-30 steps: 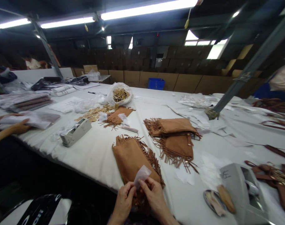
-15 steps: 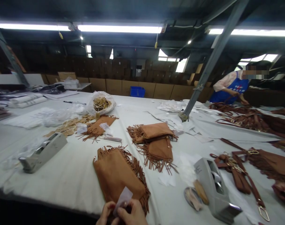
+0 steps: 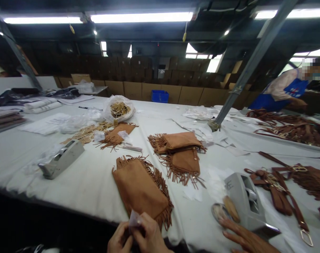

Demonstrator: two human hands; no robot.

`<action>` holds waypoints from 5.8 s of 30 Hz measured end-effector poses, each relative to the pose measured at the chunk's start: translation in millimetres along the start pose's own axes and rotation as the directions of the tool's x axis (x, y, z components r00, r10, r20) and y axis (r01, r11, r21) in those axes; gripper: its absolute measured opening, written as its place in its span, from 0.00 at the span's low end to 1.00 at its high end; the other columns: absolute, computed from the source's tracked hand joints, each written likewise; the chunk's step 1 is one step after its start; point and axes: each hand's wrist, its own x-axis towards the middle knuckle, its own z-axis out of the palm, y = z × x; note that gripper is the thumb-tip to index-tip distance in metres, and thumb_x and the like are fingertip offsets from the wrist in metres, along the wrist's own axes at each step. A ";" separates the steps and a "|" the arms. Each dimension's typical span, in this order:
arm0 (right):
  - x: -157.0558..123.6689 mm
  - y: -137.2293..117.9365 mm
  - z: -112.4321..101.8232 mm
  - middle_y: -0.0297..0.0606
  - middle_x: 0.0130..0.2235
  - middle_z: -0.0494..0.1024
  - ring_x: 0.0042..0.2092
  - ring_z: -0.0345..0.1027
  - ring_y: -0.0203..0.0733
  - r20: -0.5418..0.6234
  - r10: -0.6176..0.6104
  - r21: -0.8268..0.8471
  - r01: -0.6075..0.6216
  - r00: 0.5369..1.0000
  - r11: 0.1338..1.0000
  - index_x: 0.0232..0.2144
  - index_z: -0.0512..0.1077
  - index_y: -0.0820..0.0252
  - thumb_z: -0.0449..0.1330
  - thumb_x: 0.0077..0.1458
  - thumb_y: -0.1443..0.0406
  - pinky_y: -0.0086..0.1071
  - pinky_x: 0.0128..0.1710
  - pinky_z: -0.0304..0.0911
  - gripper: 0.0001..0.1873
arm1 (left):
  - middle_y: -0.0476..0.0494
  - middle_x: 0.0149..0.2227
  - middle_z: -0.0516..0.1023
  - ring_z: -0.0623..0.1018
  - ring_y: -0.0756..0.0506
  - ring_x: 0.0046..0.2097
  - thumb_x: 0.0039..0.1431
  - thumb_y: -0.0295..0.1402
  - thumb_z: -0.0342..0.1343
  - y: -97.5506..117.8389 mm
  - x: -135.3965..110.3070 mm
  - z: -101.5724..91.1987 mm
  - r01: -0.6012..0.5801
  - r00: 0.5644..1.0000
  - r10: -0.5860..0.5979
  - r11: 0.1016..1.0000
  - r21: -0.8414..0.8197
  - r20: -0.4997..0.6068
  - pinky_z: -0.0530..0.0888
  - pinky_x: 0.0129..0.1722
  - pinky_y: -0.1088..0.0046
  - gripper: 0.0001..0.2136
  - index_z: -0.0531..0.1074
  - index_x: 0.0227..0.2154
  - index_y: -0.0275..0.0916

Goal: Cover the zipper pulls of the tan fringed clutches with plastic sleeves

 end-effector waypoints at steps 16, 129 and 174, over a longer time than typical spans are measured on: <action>0.9 7.9 -19.1 0.48 0.53 0.67 0.52 0.61 0.53 0.273 -0.170 -0.245 0.239 0.947 0.940 0.53 0.67 0.57 0.55 0.48 0.73 0.47 0.50 0.60 0.28 | 0.46 0.22 0.76 0.72 0.51 0.22 0.36 0.40 0.71 10.3 -26.5 -35.3 0.519 0.854 -0.481 0.800 -0.299 0.196 0.66 0.25 0.76 0.19 0.73 0.27 0.32; 81.9 -30.6 -11.6 0.34 0.26 0.77 0.26 0.65 0.36 0.797 0.070 -0.146 0.079 0.600 0.986 0.33 0.76 0.60 0.57 0.52 0.65 0.25 0.26 0.53 0.09 | 0.51 0.14 0.66 0.64 0.51 0.18 0.50 0.43 0.54 22.0 -3.3 -43.5 0.289 0.942 -0.317 0.932 0.219 0.106 0.57 0.21 0.74 0.16 0.73 0.17 0.36; -54.6 28.8 -107.6 0.45 0.44 0.76 0.45 0.68 0.46 -0.011 -0.134 -0.580 0.103 0.991 0.808 0.57 0.64 0.61 0.51 0.60 0.66 0.43 0.50 0.60 0.22 | 0.54 0.15 0.63 0.61 0.54 0.19 0.38 0.52 0.66 3.9 -37.4 -27.2 0.587 0.800 -0.529 0.787 -0.189 0.285 0.57 0.18 0.76 0.23 0.70 0.19 0.35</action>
